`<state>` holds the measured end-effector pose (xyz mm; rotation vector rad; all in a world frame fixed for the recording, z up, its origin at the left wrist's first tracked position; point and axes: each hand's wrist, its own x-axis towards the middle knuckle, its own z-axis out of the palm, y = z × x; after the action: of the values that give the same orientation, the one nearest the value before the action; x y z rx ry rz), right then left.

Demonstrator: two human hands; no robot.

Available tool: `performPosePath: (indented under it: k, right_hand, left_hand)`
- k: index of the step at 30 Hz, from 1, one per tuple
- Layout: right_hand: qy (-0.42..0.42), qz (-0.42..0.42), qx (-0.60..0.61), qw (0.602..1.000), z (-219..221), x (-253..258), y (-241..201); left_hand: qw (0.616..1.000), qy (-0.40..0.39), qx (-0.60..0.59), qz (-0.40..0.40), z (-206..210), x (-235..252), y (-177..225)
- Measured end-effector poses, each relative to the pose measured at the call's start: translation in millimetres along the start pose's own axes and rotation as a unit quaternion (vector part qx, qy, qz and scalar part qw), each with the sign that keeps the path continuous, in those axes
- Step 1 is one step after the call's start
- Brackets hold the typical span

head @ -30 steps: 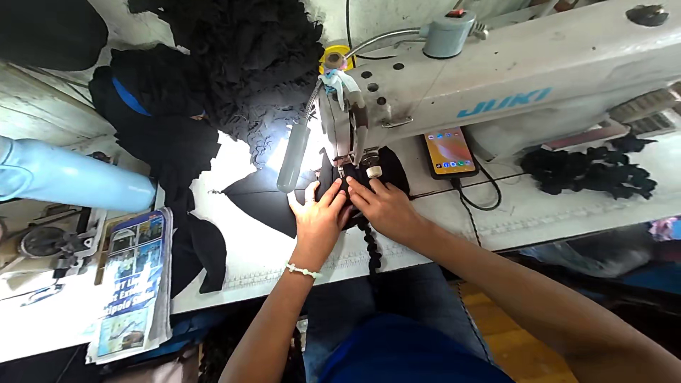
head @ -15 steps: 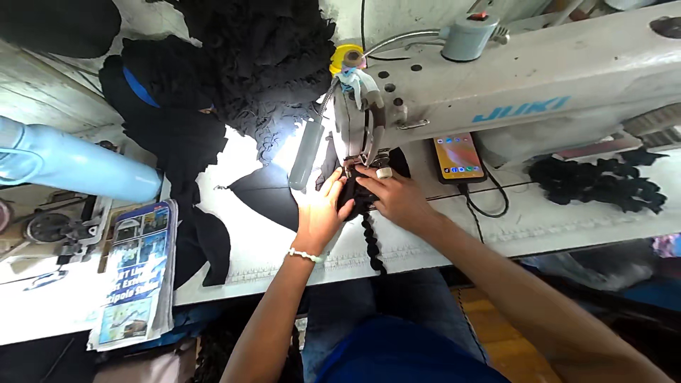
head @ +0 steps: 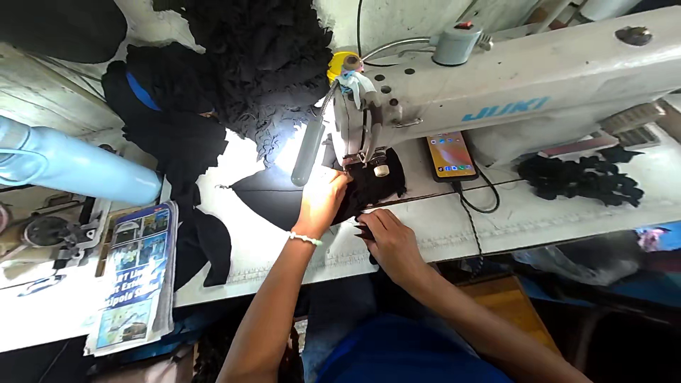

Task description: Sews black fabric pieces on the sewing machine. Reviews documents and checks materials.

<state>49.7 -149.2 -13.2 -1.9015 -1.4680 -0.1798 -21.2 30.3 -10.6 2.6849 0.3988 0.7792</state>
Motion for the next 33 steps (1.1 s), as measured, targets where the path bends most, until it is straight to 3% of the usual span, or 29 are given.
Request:
performPosePath:
  k: [5, 11, 14, 19, 26, 30, 33]
  right_hand:
    - [0.018, 0.031, 0.076, 0.996, -9, 1, -6]
    - [-0.123, 0.167, 0.161, 0.965, -10, 0, -7]
    - [-0.141, 0.235, 0.272, 0.922, -19, 10, -8]
    - [-0.081, 0.334, 0.461, 0.818, -32, 28, -10]
    - [-0.046, 0.385, 0.565, 0.728, -29, 25, -6]
    - [-0.122, 0.421, 0.523, 0.731, -30, 22, -3]
    - [-0.166, 0.437, 0.493, 0.734, -30, 23, -2]
  left_hand:
    - [0.998, -0.040, -0.041, -0.017, -4, -6, -11]
    - [0.999, -0.036, -0.017, -0.012, -7, -7, -10]
    - [0.997, -0.060, -0.006, -0.047, -13, 2, -4]
    - [0.997, -0.057, 0.030, -0.038, -10, 11, -2]
    - [0.990, -0.063, -0.055, -0.110, -14, 11, -1]
    - [0.996, -0.074, -0.023, -0.048, -14, -7, -2]
    - [0.995, -0.081, -0.021, -0.049, -17, -19, 1]
